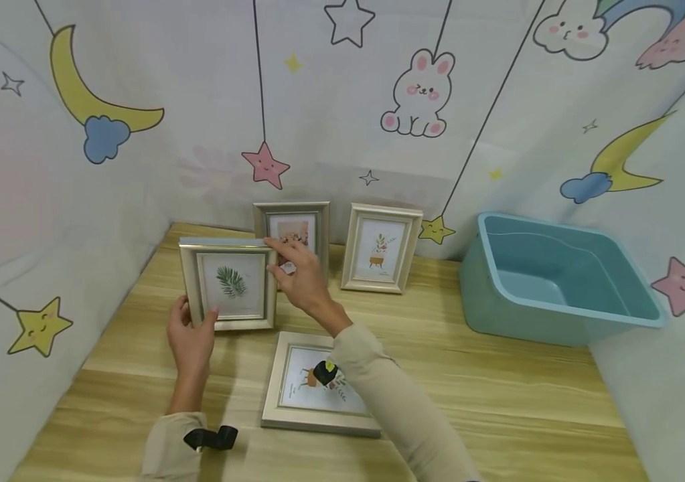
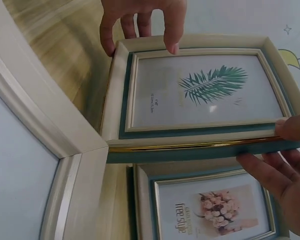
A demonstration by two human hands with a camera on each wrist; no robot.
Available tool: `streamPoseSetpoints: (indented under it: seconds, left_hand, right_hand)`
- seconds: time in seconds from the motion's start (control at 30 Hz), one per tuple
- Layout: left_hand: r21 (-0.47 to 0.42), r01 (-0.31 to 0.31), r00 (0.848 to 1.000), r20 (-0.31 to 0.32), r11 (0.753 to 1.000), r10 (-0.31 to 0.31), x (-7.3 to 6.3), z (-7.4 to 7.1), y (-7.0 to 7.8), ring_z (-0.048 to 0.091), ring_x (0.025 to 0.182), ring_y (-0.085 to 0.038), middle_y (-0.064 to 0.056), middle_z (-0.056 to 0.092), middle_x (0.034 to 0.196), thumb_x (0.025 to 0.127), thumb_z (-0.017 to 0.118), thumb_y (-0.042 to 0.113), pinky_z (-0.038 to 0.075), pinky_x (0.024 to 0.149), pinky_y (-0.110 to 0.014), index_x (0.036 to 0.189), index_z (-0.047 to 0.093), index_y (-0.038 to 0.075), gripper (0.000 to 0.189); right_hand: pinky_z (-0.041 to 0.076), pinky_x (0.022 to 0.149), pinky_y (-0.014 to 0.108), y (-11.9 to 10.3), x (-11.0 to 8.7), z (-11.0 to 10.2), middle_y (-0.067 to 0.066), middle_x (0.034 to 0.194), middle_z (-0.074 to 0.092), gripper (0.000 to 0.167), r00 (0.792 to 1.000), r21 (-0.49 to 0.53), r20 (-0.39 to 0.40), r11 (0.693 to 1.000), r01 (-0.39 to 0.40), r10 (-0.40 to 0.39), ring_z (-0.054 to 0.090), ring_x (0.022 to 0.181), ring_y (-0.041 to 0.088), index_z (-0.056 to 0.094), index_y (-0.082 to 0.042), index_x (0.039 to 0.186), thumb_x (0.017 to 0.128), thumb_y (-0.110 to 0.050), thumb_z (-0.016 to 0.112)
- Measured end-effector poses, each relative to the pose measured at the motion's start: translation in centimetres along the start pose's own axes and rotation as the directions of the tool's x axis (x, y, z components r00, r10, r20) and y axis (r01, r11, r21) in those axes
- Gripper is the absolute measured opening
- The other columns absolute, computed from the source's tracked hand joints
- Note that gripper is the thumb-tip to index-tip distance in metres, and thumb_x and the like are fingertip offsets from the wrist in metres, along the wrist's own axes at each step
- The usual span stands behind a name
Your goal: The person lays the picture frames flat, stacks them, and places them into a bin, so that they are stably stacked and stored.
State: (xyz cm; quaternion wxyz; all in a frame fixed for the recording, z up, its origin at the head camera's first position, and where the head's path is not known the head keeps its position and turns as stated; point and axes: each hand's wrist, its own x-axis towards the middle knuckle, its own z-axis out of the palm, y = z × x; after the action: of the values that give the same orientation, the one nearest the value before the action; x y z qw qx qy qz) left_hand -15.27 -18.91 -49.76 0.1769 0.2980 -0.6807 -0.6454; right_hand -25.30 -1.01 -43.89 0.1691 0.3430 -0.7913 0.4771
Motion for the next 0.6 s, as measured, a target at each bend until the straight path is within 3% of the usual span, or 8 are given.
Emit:
streamPoseSetpoints:
  seconds: [0.1,0.2,0.27,0.3,0.37,0.43,0.5,0.6]
  left_hand:
    - [-0.052,-0.044,0.998,-0.051,0.998,0.042,0.5,0.8,1.3,0.039,0.135,-0.034,-0.021,0.041,0.143,0.092,0.067,0.006,0.034,0.115,-0.047,0.152,0.036,0.005,0.068]
    - [-0.197,-0.049,0.994,-0.103,0.979,0.029,0.7,1.6,2.6,0.037,0.136,-0.026,-0.013,0.035,0.141,0.092,0.068,0.008,0.038,0.114,-0.038,0.159,0.02,0.011,0.082]
    - [-0.366,-0.035,0.994,-0.113,0.93,-0.007,0.7,2.1,3.4,0.04,0.131,-0.021,-0.007,0.034,0.136,0.094,0.066,0.009,0.043,0.108,-0.031,0.16,0.008,0.012,0.089]
    - [-0.44,-0.021,0.994,-0.103,0.898,-0.026,0.7,2.4,3.7,0.044,0.128,-0.019,-0.005,0.037,0.132,0.095,0.065,0.01,0.047,0.104,-0.029,0.16,0.011,0.009,0.085]
    - [-0.547,0.038,0.997,-0.038,0.836,-0.07,0.5,2.7,4.1,0.05,0.117,-0.014,-0.002,0.044,0.123,0.097,0.063,0.015,0.052,0.094,-0.026,0.153,0.028,0.003,0.067]
    - [-0.581,0.117,0.993,0.053,0.806,-0.106,0.2,3.0,4.2,0.053,0.106,-0.012,0.0,0.05,0.112,0.1,0.059,0.022,0.056,0.084,-0.029,0.134,0.049,0.003,0.04]
    - [-0.541,0.196,0.978,0.166,0.818,-0.125,-0.2,3.1,4.2,0.051,0.106,-0.014,0.001,0.05,0.106,0.102,0.055,0.033,0.057,0.084,-0.036,0.109,0.056,0.011,0.024]
    - [-0.481,0.269,0.942,0.311,0.834,-0.125,-0.7,3.1,4.1,0.045,0.12,-0.026,-0.001,0.043,0.115,0.102,0.046,0.047,0.053,0.095,-0.056,0.109,0.05,0.024,0.025]
  right_hand:
    - [0.059,0.069,0.023,-0.4,0.2,-1.0,0.018,0.094,0.065,0.043,0.996,0.053,-0.087,0.998,0.027,-0.022,0.067,0.084,0.029,0.066,0.001,0.126,0.084,0.003,0.075]
    - [0.061,0.065,0.029,-0.8,0.4,-1.9,0.02,0.092,0.064,0.042,0.985,0.099,-0.172,0.994,0.037,-0.02,0.066,0.083,0.031,0.066,0.002,0.125,0.084,0.005,0.074]
    - [0.061,0.067,0.034,-1.1,0.4,-2.5,0.021,0.092,0.064,0.041,0.972,0.126,-0.233,0.991,0.04,-0.01,0.065,0.082,0.033,0.066,0.003,0.125,0.085,0.005,0.073]
    - [0.061,0.07,0.037,-1.2,0.3,-2.7,0.022,0.093,0.064,0.041,0.966,0.141,-0.258,0.989,0.038,-0.001,0.065,0.083,0.033,0.066,0.003,0.126,0.085,0.006,0.073]
    - [0.06,0.076,0.038,-1.3,0.1,-2.9,0.023,0.095,0.064,0.041,0.954,0.174,-0.3,0.984,0.031,0.023,0.066,0.085,0.035,0.065,0.004,0.126,0.085,0.006,0.072]
    - [0.06,0.08,0.038,-1.4,-0.1,-3.1,0.023,0.096,0.065,0.042,0.943,0.2,-0.329,0.98,0.018,0.05,0.067,0.087,0.036,0.065,0.004,0.127,0.086,0.006,0.072]
    - [0.061,0.08,0.037,-1.5,-0.4,-3.1,0.025,0.097,0.064,0.043,0.936,0.227,-0.341,0.974,-0.004,0.083,0.067,0.088,0.038,0.063,0.005,0.128,0.086,0.007,0.071]
    - [0.062,0.077,0.035,-1.6,-0.6,-3.1,0.028,0.102,0.062,0.045,0.929,0.279,-0.344,0.959,-0.038,0.137,0.065,0.09,0.042,0.06,0.009,0.13,0.086,0.01,0.069]
